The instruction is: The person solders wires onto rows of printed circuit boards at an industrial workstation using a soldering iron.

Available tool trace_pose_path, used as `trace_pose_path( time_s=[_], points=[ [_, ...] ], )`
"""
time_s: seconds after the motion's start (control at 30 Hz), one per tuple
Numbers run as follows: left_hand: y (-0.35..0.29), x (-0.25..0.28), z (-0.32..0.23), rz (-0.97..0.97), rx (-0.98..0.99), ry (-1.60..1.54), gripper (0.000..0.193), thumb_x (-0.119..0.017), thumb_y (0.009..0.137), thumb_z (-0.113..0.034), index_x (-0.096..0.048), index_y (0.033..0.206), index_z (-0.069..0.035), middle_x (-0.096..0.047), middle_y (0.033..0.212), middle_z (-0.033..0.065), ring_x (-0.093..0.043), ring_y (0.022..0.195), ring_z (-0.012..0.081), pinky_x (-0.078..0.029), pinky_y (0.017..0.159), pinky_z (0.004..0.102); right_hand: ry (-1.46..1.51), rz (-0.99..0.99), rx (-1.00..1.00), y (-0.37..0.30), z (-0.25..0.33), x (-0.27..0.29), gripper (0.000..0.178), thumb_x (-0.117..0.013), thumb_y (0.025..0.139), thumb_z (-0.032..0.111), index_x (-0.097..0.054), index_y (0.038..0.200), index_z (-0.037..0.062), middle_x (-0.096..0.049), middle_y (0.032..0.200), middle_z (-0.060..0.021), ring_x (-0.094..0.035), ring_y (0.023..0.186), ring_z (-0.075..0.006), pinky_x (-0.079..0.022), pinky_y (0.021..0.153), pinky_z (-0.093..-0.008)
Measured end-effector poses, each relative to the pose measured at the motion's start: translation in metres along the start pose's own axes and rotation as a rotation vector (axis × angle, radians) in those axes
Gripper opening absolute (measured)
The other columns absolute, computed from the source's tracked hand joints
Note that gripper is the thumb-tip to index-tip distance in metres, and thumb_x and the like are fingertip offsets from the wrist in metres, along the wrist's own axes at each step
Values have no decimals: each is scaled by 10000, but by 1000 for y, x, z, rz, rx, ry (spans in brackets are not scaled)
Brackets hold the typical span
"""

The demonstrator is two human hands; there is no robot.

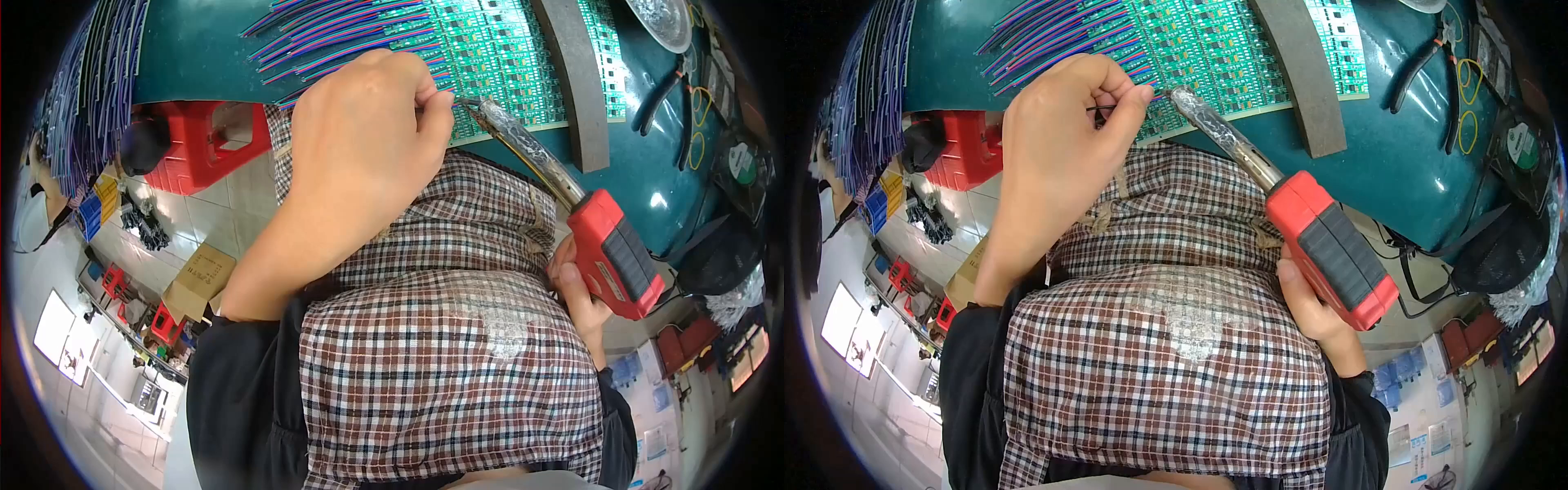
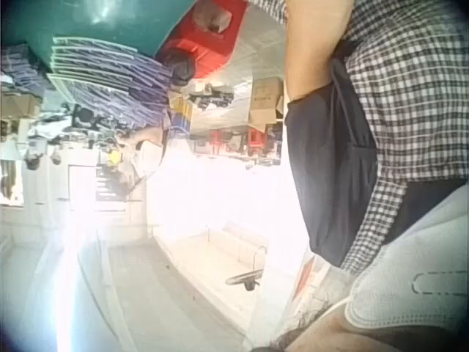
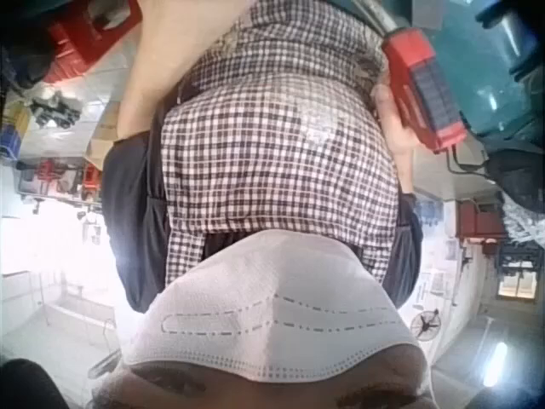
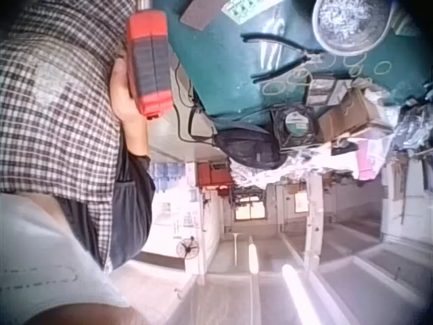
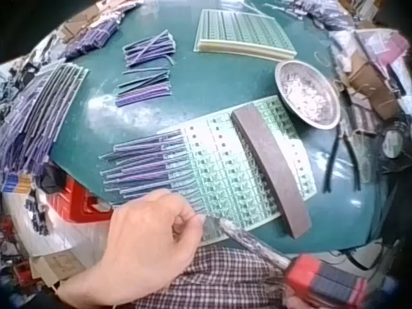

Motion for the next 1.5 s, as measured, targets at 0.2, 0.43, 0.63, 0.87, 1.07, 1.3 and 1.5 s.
trace_pose_path(
  time_s=[0.2,0.43,0.63,0.87,1.07,1.3,1.5],
  points=[
    [-1,-1,-1,-17,12,28,195,-758,853,-138,-640,760,-13,-636,697,72,-622,617,181,-487,583,307,-42,-9,27,1,5,0,147,-639,909,83,-556,985,-12,-553,798,-90,-504,668,-147,-429,601,-276],
    [-1,-1,-3,-21,4,46,207,-754,858,-143,-631,748,-18,-639,701,67,-636,628,183,-497,587,310,-50,-70,10,-4,4,5,182,-649,909,126,-569,972,-26,-542,747,-83,-495,633,-145,-421,591,-279],
    [-3,-1,-3,-30,-3,65,212,-750,866,-159,-632,755,-22,-630,704,72,-624,628,196,-490,589,326,-62,-40,22,-1,2,5,174,-642,906,104,-561,980,-32,-543,755,-83,-500,654,-149,-423,599,-289],
    [-3,-1,-1,-46,12,18,190,-724,813,-168,-627,712,-39,-638,727,139,-647,659,342,-507,600,449,-16,-16,16,-1,1,2,141,-631,902,61,-557,985,-26,-545,799,-94,-507,688,-158,-424,611,-286],
    [-4,-1,-3,-52,-11,68,216,-748,862,-150,-620,746,-20,-626,705,77,-622,626,205,-485,586,332,0,-87,9,-4,-2,5,174,-650,905,97,-560,991,-26,-540,786,-91,-506,680,-153,-428,617,-281],
    [-4,-3,-1,-66,-3,22,183,-729,810,-158,-614,717,-51,-622,725,125,-635,661,334,-499,603,444,-37,-87,-55,-7,-4,6,211,-669,900,152,-566,970,-18,-545,767,-78,-500,657,-148,-419,611,-277],
    [-5,-1,-3,-63,-27,68,219,-751,863,-154,-617,743,-28,-608,697,70,-607,612,201,-475,567,331,-26,-19,2,-3,-1,4,200,-676,901,142,-564,958,-14,-546,767,-77,-497,654,-152,-414,601,-278]
  ],
)
Point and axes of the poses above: each hand's wrist, its own y-axis towards the middle knuckle, its own x-axis out of the back of the hand, z = x × y, the point moved 9 cm from there along y, towards the middle knuckle
